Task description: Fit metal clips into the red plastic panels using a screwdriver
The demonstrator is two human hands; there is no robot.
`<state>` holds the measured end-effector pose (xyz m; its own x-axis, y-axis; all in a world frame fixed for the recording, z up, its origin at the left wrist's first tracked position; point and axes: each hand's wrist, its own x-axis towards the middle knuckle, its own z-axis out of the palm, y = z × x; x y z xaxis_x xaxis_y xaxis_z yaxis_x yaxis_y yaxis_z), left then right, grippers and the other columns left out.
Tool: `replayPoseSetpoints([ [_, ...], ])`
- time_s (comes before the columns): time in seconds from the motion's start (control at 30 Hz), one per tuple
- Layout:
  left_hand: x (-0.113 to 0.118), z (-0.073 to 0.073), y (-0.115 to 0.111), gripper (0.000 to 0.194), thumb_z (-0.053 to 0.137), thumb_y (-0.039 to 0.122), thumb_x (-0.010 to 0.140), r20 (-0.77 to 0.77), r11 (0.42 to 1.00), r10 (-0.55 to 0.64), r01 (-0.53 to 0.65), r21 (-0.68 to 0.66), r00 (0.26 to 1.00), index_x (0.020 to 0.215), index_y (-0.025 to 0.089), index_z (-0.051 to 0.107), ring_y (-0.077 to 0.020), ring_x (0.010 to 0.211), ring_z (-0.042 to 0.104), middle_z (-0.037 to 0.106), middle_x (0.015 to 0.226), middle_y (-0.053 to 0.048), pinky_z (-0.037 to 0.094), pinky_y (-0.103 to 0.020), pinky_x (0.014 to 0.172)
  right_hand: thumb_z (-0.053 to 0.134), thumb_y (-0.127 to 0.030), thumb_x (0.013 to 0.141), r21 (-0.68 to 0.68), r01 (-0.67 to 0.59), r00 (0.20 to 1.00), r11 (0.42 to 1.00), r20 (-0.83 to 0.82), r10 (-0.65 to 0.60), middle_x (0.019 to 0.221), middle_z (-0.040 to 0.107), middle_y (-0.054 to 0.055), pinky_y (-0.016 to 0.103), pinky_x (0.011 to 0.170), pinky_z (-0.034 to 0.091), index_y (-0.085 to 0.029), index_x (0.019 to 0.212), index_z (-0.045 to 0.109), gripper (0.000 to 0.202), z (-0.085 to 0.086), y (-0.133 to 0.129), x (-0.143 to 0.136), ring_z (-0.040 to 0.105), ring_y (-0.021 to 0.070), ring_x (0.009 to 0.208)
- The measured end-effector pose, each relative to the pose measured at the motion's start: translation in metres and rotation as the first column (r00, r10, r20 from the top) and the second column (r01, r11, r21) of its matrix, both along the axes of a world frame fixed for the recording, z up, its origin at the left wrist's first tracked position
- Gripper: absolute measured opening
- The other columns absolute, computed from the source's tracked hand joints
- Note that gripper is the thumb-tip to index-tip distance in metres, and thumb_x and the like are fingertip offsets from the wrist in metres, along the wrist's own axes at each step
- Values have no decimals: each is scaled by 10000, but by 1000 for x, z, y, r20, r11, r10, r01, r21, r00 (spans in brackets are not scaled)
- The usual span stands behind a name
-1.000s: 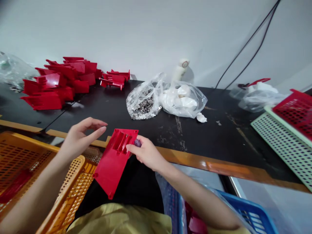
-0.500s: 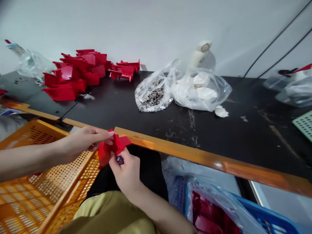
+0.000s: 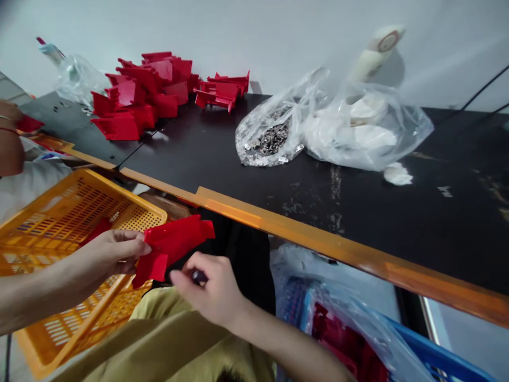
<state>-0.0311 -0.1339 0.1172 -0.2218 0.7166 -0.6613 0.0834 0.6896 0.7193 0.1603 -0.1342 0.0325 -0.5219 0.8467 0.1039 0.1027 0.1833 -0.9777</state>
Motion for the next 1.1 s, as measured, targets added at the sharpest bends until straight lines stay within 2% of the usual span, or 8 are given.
replayPoseSetpoints([
  [0.07,3,0,-6,176,711,262,488,3,998,-62,62,7,998,443,181,561,-74,426,392,513,441,31,291,-187,424,558,-459,882,-213,-20,999,977,-31,13,587,569,-13,225,527,359,-181,694,597,338,17,5,12,477,101,551],
  [0.17,17,2,-9,131,683,255,477,68,990,-142,142,6,988,429,182,586,-65,400,383,521,422,28,287,-189,413,611,-431,848,-290,-107,989,951,65,131,670,627,-14,228,558,369,-191,817,684,253,45,13,25,497,103,609],
  [0.4,49,21,6,86,625,207,480,185,949,-297,270,161,937,405,193,584,-76,369,408,511,381,27,322,-194,384,599,-277,809,-87,-130,896,988,415,155,540,526,-42,238,411,230,-188,650,644,188,113,28,42,387,71,480],
  [0.57,59,27,28,117,596,181,516,173,873,-363,269,408,916,407,183,553,-73,373,430,508,390,31,375,-197,403,644,-162,722,154,-95,832,983,555,-7,470,495,-51,242,419,214,-189,557,609,171,148,48,43,360,52,429],
  [0.67,63,17,41,105,615,182,538,182,840,-310,179,512,933,455,177,551,-76,399,468,521,422,38,418,-201,441,668,-149,673,253,-123,771,960,633,-68,428,446,-61,243,423,212,-188,502,557,208,156,67,35,308,50,401],
  [0.77,63,-4,55,78,662,183,553,275,839,-211,29,543,938,549,167,586,-71,463,506,554,499,50,459,-196,509,697,-167,657,312,-223,677,923,731,-83,467,465,-45,255,447,208,-183,510,551,207,155,89,25,340,67,432],
  [0.93,55,-41,71,140,737,190,547,407,905,-132,-58,423,904,628,150,631,-78,560,546,609,594,37,489,-198,618,659,-190,710,241,-510,492,826,869,50,537,530,-16,264,495,230,-173,599,597,129,140,124,6,411,94,491],
  [1.1,46,-62,75,220,788,296,572,486,960,-102,-43,277,868,663,145,655,-127,621,617,647,628,8,542,-284,714,614,-221,750,144,-657,336,740,935,116,637,646,49,281,503,216,-160,707,697,112,125,140,-14,519,145,545],
])
